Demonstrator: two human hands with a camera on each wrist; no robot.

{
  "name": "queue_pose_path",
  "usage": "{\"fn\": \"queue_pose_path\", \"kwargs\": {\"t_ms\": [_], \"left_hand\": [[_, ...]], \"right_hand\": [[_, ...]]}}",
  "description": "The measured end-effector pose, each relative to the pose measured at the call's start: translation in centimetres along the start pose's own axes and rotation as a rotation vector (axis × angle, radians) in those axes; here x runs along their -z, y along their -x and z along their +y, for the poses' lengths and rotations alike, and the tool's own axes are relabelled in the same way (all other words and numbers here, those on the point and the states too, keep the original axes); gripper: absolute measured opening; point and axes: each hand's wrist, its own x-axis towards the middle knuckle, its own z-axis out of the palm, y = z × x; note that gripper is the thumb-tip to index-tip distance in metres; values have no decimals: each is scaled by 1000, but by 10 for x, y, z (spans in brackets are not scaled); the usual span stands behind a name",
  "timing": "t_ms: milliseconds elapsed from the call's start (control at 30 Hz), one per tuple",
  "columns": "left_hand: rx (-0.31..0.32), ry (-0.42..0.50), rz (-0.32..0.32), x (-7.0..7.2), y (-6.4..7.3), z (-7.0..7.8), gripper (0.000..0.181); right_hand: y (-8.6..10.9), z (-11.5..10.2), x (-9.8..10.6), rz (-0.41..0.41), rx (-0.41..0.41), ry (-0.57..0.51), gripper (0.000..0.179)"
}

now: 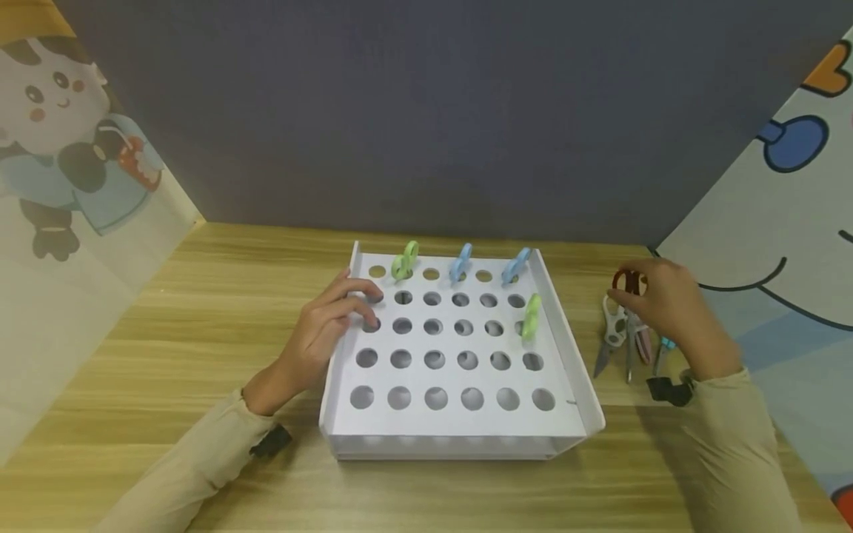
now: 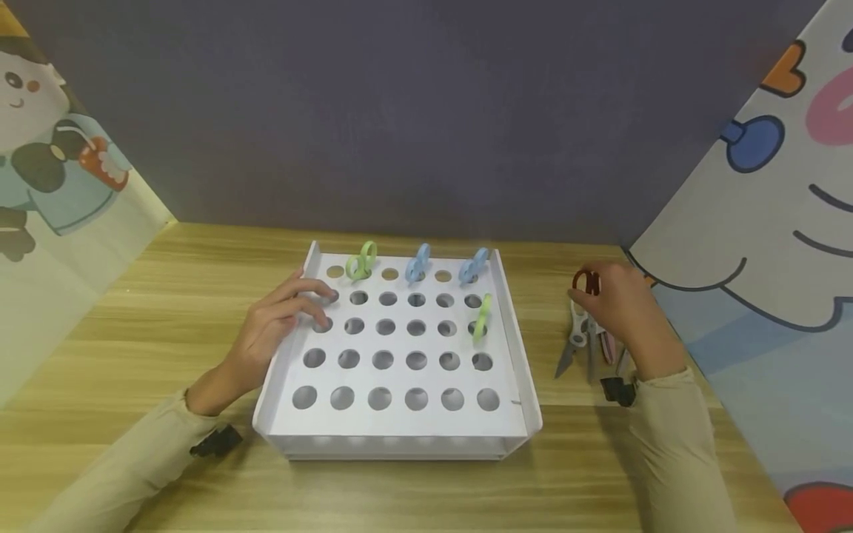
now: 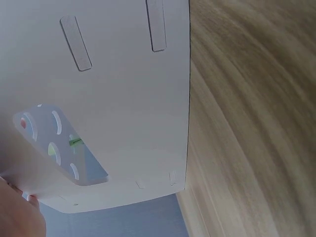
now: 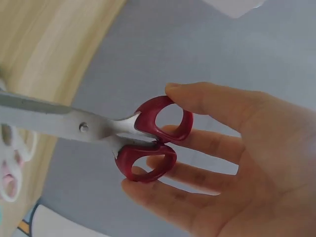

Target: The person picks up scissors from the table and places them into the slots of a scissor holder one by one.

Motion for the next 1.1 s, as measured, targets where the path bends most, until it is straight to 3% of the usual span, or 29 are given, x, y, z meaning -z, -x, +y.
{"fn": "queue_pose_path", "kwargs": {"t_ms": [233,367,533,1100], "left_hand": [[2,-2,-4,0,-1,0,32],[4,3,-7,-1,-1,0,32],[2,5,-2,-1,-1,0,32],[4,4,9,0,-1,-2,34]], "right_hand": [[0,-15,9,73,55,2,16],[2,-26,14,153,79,-12,31],[5,-44,24,230,49,-63,43],[14,-76,58,689,166,-144,48]]}}
